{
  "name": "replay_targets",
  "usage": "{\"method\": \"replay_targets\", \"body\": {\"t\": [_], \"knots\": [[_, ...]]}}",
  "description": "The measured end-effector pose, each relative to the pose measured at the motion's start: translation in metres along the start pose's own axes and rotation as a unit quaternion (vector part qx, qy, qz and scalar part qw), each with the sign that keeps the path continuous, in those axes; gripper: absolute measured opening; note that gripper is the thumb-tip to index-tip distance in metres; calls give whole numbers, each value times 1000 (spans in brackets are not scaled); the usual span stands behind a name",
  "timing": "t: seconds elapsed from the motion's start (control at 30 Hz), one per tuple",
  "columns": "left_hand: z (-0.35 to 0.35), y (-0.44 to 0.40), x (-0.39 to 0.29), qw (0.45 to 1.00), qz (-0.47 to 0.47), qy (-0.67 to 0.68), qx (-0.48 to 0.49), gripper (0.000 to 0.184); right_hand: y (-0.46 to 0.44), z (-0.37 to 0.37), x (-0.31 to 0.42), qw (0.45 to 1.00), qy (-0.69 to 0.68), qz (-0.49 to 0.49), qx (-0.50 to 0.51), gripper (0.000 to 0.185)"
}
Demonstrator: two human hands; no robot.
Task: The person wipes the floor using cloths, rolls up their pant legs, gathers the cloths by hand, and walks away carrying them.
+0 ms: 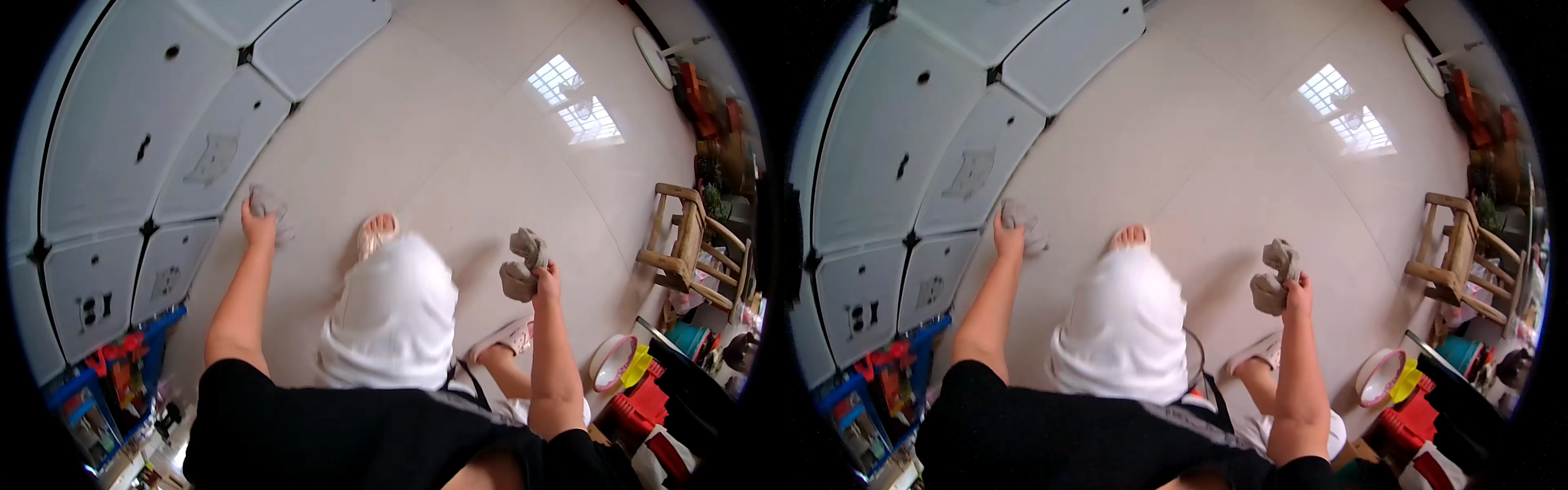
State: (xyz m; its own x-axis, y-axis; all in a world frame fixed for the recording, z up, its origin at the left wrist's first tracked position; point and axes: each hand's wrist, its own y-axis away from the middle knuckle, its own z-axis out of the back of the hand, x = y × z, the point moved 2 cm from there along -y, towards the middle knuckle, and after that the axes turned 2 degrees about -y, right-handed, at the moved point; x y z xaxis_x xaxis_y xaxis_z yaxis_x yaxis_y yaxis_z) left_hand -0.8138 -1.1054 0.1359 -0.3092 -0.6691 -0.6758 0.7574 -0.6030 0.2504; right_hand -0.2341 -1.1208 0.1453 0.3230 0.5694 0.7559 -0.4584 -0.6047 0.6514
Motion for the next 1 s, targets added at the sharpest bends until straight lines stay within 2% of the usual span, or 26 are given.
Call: {"method": "replay_targets", "body": {"t": [0.03, 0.1, 0.23, 0.3, 0.37, 0.4, 0.47, 0.5, 0.57, 0.67, 0.73, 0.8, 0.87, 0.9, 1.0], "knots": [[-8, -20, -1, 1000, -13, 5, -1, 60, -17, -7, 0, 999, 48, 18, 6, 43], [-15, -42, 11, 988, -58, -144, -16, 66, -43, -18, 1, 992, 122, 35, 13, 40], [-37, -78, 1, 984, -70, -159, -51, 73, -99, -60, 24, 968, 240, 69, -33, 36], [-51, -94, -21, 976, -37, -206, -53, 76, -146, -70, 20, 943, 304, 132, -40, 36], [-75, -121, -6, 983, -35, -172, -60, 77, -187, -77, 12, 881, 436, 183, 16, 45], [-88, -132, -1, 989, -21, -142, -42, 77, -198, -83, 5, 849, 505, 153, 4, 55], [-116, -137, -2, 992, -1, -121, -25, 77, -232, -88, -18, 781, 605, 154, -5, 61], [-132, -132, -5, 994, 29, -104, -10, 77, -238, -88, -27, 780, 609, 145, 2, 61], [-151, -139, -5, 994, 61, -92, 8, 78, -237, -88, -21, 724, 678, 129, -18, 63], [-170, -146, -12, 987, 102, -120, 23, 79, -237, -83, -18, 716, 687, 121, -3, 64], [-174, -146, -39, 977, 182, 9, 108, 78, -234, -86, -17, 706, 697, 122, -9, 65], [-199, -161, -19, 982, 146, -28, 120, 76, -231, -89, -17, 695, 709, 120, -17, 66], [-216, -163, -16, 975, 9, -207, 77, 74, -231, -92, -18, 685, 717, 126, -27, 65], [-219, -154, -27, 974, 8, -211, 83, 74, -240, -85, -25, 695, 704, 146, -22, 65], [-255, -101, -81, 922, -175, -306, 158, 74, -232, -94, -18, 694, 710, 117, -31, 66]]}}
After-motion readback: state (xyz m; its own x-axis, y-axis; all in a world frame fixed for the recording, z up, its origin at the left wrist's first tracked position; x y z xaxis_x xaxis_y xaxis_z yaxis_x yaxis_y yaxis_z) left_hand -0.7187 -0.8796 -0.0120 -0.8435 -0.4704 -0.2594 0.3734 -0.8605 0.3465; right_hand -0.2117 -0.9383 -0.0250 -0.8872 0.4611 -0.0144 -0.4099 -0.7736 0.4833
